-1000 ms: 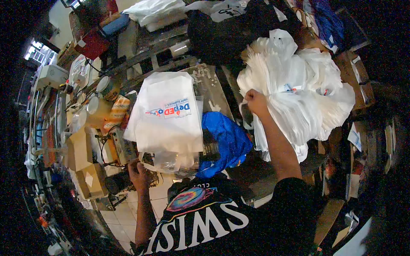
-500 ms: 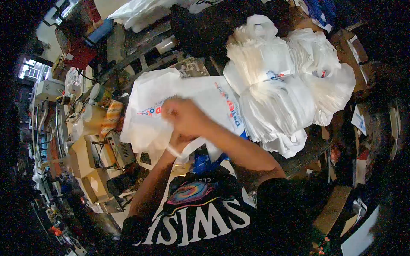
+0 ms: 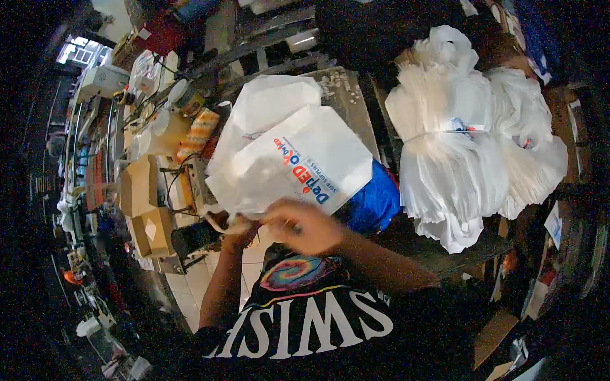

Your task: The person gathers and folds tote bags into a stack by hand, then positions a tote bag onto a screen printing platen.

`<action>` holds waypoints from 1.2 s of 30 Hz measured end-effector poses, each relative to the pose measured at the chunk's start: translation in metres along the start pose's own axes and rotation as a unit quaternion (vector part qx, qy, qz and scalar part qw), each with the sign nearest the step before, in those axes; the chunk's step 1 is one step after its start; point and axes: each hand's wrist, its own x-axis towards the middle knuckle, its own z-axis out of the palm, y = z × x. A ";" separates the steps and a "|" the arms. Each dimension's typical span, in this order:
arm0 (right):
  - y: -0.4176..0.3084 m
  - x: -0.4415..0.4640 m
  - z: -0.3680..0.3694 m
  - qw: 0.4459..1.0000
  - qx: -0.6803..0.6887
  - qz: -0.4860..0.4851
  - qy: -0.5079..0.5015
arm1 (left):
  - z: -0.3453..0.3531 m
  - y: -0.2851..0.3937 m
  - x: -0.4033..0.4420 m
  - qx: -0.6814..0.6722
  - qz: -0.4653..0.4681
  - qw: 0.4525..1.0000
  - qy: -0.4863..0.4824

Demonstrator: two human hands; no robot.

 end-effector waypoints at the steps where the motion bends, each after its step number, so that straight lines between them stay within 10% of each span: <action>1: 0.011 -0.004 -0.017 0.996 -0.043 -0.008 0.073 | -0.005 -0.004 -0.006 0.016 0.001 1.000 -0.005; 7: 0.077 -0.034 -0.093 0.953 -0.115 0.073 0.270 | -0.041 -0.075 -0.010 -0.487 0.027 0.872 -0.044; 13: 0.116 -0.058 -0.090 0.921 -0.266 0.127 0.256 | -0.040 -0.094 0.006 -0.276 0.036 0.958 0.065; 27: 0.133 -0.078 -0.076 0.844 -0.502 0.072 0.175 | 0.003 -0.026 -0.008 -0.213 -0.053 0.958 0.183; 34: 0.163 -0.063 -0.080 0.830 -0.533 0.043 0.159 | -0.008 -0.042 -0.005 0.109 0.142 0.973 0.147; 35: 0.169 -0.061 -0.086 0.836 -0.526 0.015 0.154 | 0.006 -0.027 -0.006 -0.109 0.037 0.981 0.154; 36: 0.167 -0.057 -0.088 0.848 -0.499 0.011 0.175 | 0.002 -0.028 -0.007 0.157 0.146 0.967 0.140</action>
